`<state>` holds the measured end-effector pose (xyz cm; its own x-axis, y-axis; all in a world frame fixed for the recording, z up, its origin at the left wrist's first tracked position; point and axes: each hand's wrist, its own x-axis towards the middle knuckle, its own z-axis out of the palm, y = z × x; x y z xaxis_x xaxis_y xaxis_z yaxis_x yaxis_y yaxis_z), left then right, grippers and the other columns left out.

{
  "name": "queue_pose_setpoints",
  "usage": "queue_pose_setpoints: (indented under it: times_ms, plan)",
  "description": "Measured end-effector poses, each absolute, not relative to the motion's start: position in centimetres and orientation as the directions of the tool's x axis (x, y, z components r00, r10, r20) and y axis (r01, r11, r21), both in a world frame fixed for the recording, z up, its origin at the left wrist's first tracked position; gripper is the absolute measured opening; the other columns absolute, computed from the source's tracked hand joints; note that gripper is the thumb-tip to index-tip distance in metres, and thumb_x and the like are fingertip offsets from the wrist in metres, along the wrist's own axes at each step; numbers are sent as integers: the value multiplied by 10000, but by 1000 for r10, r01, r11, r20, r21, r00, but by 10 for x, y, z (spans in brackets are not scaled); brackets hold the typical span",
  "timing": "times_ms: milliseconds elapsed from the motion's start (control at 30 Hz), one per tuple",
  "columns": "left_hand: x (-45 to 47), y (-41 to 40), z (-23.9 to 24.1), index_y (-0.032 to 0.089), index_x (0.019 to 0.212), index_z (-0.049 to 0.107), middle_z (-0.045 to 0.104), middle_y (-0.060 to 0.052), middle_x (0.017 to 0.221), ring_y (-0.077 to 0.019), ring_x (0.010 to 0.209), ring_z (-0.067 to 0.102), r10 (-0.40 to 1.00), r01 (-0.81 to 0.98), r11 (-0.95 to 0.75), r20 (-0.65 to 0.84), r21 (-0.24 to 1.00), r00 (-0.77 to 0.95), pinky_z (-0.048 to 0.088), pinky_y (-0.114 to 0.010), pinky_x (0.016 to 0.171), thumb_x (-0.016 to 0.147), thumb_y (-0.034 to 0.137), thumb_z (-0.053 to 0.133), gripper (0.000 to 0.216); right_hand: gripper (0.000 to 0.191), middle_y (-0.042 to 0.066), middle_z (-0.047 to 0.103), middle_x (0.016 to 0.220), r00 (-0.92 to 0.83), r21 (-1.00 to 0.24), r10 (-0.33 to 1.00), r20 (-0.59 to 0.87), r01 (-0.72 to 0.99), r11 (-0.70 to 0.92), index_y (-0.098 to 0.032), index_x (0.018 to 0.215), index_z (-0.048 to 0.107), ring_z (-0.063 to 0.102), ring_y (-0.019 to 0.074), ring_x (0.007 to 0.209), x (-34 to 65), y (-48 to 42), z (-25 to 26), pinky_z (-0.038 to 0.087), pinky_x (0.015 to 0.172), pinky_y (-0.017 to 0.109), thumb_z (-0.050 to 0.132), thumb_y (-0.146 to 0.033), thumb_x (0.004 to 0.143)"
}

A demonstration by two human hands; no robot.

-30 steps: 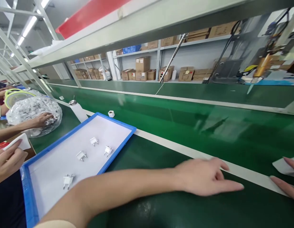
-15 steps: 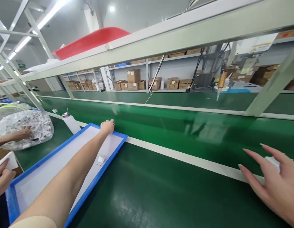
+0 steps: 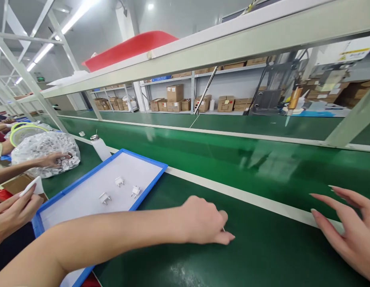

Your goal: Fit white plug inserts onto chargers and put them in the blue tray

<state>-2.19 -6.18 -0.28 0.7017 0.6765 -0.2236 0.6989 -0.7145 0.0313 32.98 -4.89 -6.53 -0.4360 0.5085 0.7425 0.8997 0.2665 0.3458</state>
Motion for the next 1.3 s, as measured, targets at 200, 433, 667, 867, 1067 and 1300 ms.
queue_pose_setpoints:
  times_ms: [200, 433, 667, 867, 1067, 1300]
  plan:
    - [-55, -76, 3, 183, 1005, 621, 717, -93, 819, -298, 790, 731, 775, 781, -623, -158, -35, 611, 538, -350, 685, 890, 812, 327, 704, 386, 298, 597, 1163, -408, 297, 549, 729, 912, 284, -105, 1024, 665, 635, 407, 1082, 330, -48, -70, 482, 760, 467, 407, -392, 1033]
    - [-202, -33, 7, 166, 1061, 653, 676, -177, 1082, -331, 902, 705, 960, 961, -240, -182, -139, 213, 516, -396, 771, 967, 412, 507, 301, 306, 297, 563, 1241, -315, 141, 610, 727, 938, 317, -112, 1189, 580, 532, 410, 1257, 312, -62, -72, 451, 992, 503, 475, -351, 1029]
    - [-209, -33, 2, 222, 867, 607, 711, -76, 873, -266, 878, 666, 954, 970, -238, -173, 54, 243, 469, -333, 763, 954, 413, 443, 267, 280, 255, 532, 1276, -308, 102, 624, 718, 934, 343, -117, 1224, 559, 518, 392, 1260, 294, -78, -64, 473, 1026, 496, 552, -298, 1010]
    - [-85, -75, 15, 214, 869, 556, 718, -6, 789, -181, 735, 679, 806, 578, -219, -189, 786, 561, 491, -267, 654, 880, 487, 634, 284, 301, 145, 612, 1145, -417, -116, 626, 659, 767, 632, -186, 1294, 519, 623, 266, 1084, 233, -112, -51, 555, 912, 403, 553, -276, 1009]
    - [-2, -113, -5, 187, 865, 522, 659, -7, 763, -149, 702, 652, 654, 227, 169, -282, 959, 702, 547, -307, 711, 937, 375, 575, 208, 346, 82, 689, 982, -584, -208, 544, 602, 543, 814, -228, 1362, 500, 664, 200, 806, 201, -148, -46, 539, 678, 312, 532, -369, 1048]
    - [-60, -109, 12, 336, 1390, 467, 598, -42, 1335, -223, 1229, 560, 685, 471, -122, -270, 874, 677, 441, -374, 1048, 950, 532, 549, 489, 183, 12, 657, 766, -356, -649, 779, 517, 431, 628, -219, 1150, 629, 614, 141, 613, 201, -147, -46, 489, 565, 256, 618, -331, 1006]
